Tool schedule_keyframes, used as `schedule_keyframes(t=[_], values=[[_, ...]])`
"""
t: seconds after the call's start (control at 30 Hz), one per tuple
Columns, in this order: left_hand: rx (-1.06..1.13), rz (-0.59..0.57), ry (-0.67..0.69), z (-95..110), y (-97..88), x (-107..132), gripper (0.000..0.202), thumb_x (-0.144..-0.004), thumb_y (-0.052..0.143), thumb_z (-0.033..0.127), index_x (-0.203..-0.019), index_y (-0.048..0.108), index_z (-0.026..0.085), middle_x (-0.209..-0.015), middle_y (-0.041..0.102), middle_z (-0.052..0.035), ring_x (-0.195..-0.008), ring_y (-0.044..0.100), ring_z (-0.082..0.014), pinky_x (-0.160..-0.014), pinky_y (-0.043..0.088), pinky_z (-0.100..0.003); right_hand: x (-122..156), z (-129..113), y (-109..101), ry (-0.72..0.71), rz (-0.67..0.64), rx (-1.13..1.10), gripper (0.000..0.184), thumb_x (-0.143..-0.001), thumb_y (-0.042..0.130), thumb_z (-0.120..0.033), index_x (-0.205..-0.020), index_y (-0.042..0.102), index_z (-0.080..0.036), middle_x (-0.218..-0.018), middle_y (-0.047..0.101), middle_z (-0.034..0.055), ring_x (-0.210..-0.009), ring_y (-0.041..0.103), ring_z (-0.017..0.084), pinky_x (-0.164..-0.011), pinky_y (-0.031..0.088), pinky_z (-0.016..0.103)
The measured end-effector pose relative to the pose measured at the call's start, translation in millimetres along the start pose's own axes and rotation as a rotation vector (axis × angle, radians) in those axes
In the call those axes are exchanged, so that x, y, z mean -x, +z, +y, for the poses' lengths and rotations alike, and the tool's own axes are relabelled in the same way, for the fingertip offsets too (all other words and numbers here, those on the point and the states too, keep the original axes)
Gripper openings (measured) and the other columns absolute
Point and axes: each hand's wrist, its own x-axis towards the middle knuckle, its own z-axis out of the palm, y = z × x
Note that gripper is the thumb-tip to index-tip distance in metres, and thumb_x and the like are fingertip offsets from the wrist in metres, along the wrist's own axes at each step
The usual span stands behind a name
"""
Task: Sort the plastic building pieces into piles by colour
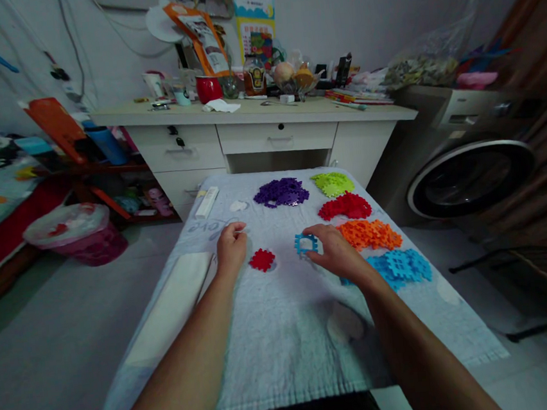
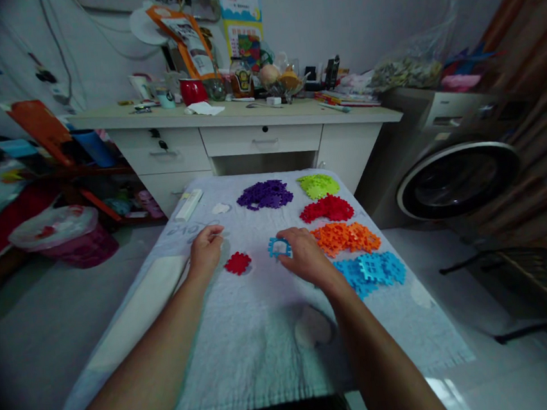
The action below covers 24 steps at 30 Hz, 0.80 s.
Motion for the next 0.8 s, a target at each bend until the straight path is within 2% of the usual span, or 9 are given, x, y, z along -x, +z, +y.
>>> schedule_keyframes(t=[0.2,0.37,0.53,0.8], values=[[0.009,-0.016,0.015,-3,1.6,-1,0.03,-0.073,0.051,0.022,-0.098,0.067,0.02,-0.091,0.068,-0.0052,-0.079,0.063,-0.0186,-0.077,0.048,-0.031,43,46,-64,0.053,0.015,0.006,0.042,-0.078,0.062,-0.024,-0.119,0.061,-0.022,-0.122,0.065,0.0084,-0.113,0.059,0.026,-0.101,0.043,0.043],[0.006,-0.026,0.009,-6,2.5,-1,0.031,-0.073,0.051,0.023,-0.099,0.066,0.019,-0.087,0.068,-0.0044,-0.077,0.062,-0.0183,-0.076,0.047,-0.031,81,91,-99,0.151,0.015,0.033,0.043,-0.078,0.058,-0.028,-0.12,0.062,-0.022,-0.123,0.065,0.009,-0.11,0.062,0.027,-0.097,0.049,0.044],[0.003,-0.025,0.012,-4,1.8,0,0.032,-0.073,0.051,0.024,-0.1,0.067,0.019,-0.091,0.068,-0.0046,-0.077,0.062,-0.018,-0.073,0.047,-0.029,111,112,-108,0.249,-0.007,0.056,0.047,-0.077,0.058,-0.035,-0.122,0.062,-0.022,-0.124,0.065,0.0104,-0.111,0.063,0.03,-0.095,0.051,0.045],[-0.003,-0.026,0.008,-6,2.3,0,0.033,-0.072,0.052,0.025,-0.1,0.067,0.018,-0.085,0.067,-0.0032,-0.069,0.059,-0.0159,-0.066,0.045,-0.027,130,119,-96,0.248,-0.016,0.108,0.048,-0.075,0.056,-0.031,-0.122,0.061,-0.022,-0.124,0.065,0.0106,-0.115,0.06,0.029,-0.102,0.046,0.047]])
